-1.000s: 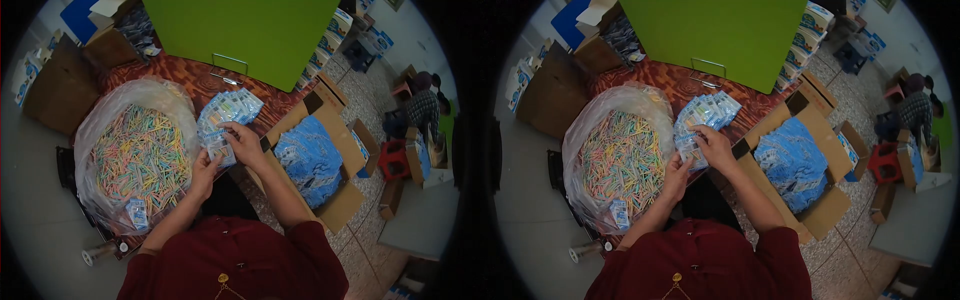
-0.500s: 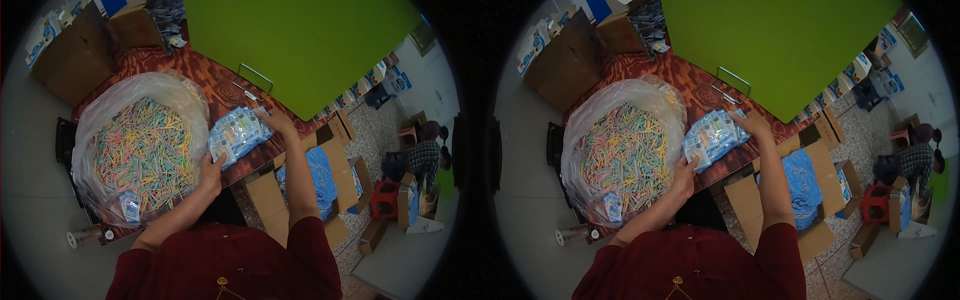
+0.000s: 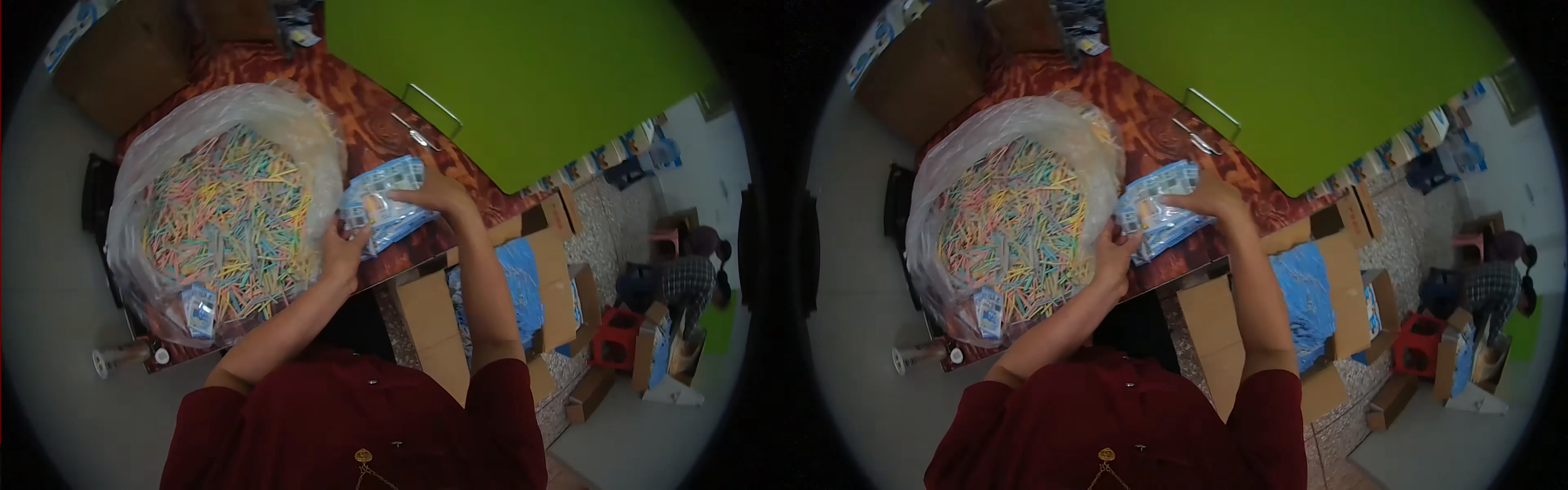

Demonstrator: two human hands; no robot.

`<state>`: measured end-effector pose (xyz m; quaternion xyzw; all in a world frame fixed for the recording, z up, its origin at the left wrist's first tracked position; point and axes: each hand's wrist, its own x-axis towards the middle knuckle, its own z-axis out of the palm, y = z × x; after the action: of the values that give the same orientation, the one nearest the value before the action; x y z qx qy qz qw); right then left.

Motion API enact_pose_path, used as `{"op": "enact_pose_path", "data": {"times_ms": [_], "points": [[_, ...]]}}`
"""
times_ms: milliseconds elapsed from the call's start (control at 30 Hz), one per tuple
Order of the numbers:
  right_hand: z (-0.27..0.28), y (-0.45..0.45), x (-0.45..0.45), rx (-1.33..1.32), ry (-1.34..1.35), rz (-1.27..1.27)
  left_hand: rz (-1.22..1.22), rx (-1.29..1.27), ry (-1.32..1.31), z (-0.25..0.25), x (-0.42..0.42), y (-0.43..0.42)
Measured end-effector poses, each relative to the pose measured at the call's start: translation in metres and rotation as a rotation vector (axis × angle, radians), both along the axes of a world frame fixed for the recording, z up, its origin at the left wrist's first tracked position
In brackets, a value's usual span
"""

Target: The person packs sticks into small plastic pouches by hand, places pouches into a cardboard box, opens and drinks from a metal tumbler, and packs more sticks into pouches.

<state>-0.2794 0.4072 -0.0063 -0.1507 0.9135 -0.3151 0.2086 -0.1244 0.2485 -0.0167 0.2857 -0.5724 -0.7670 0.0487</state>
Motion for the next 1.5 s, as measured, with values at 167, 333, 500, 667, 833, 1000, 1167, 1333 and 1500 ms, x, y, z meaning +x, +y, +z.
{"op": "enact_pose_path", "data": {"times_ms": [167, 333, 500, 667, 833, 1000, 1167, 1333, 1500], "points": [[-0.001, 0.012, 0.008, -0.11, 0.122, 0.125, -0.145, -0.005, 0.042, -0.012, -0.008, -0.011], [0.002, 0.017, 0.05, -0.365, 0.077, -0.048, -0.232, 0.021, -0.003, -0.016, -0.009, -0.022], [-0.008, 0.028, 0.091, -0.576, 0.058, -0.237, -0.367, -0.079, -0.024, 0.004, -0.003, -0.022], [-0.028, 0.038, 0.116, -0.943, 0.026, -0.258, -0.404, -0.339, 0.144, -0.003, 0.004, -0.012], [-0.047, 0.041, 0.134, -1.034, -0.003, -0.303, -0.452, -0.112, 0.258, 0.007, 0.005, -0.003], [-0.037, 0.036, 0.132, -1.104, 0.028, -0.244, -0.58, 0.241, 0.303, 0.003, -0.01, -0.008], [-0.014, 0.039, 0.117, -1.04, 0.395, -0.06, -0.75, -0.098, 0.449, 0.032, -0.033, -0.027], [-0.008, 0.057, 0.109, -0.604, 0.463, 0.113, -0.809, -0.728, 0.664, 0.011, -0.043, -0.022], [-0.02, 0.056, 0.111, -0.713, 0.329, 0.02, -0.873, -0.301, 0.54, -0.014, -0.053, -0.028]]}}
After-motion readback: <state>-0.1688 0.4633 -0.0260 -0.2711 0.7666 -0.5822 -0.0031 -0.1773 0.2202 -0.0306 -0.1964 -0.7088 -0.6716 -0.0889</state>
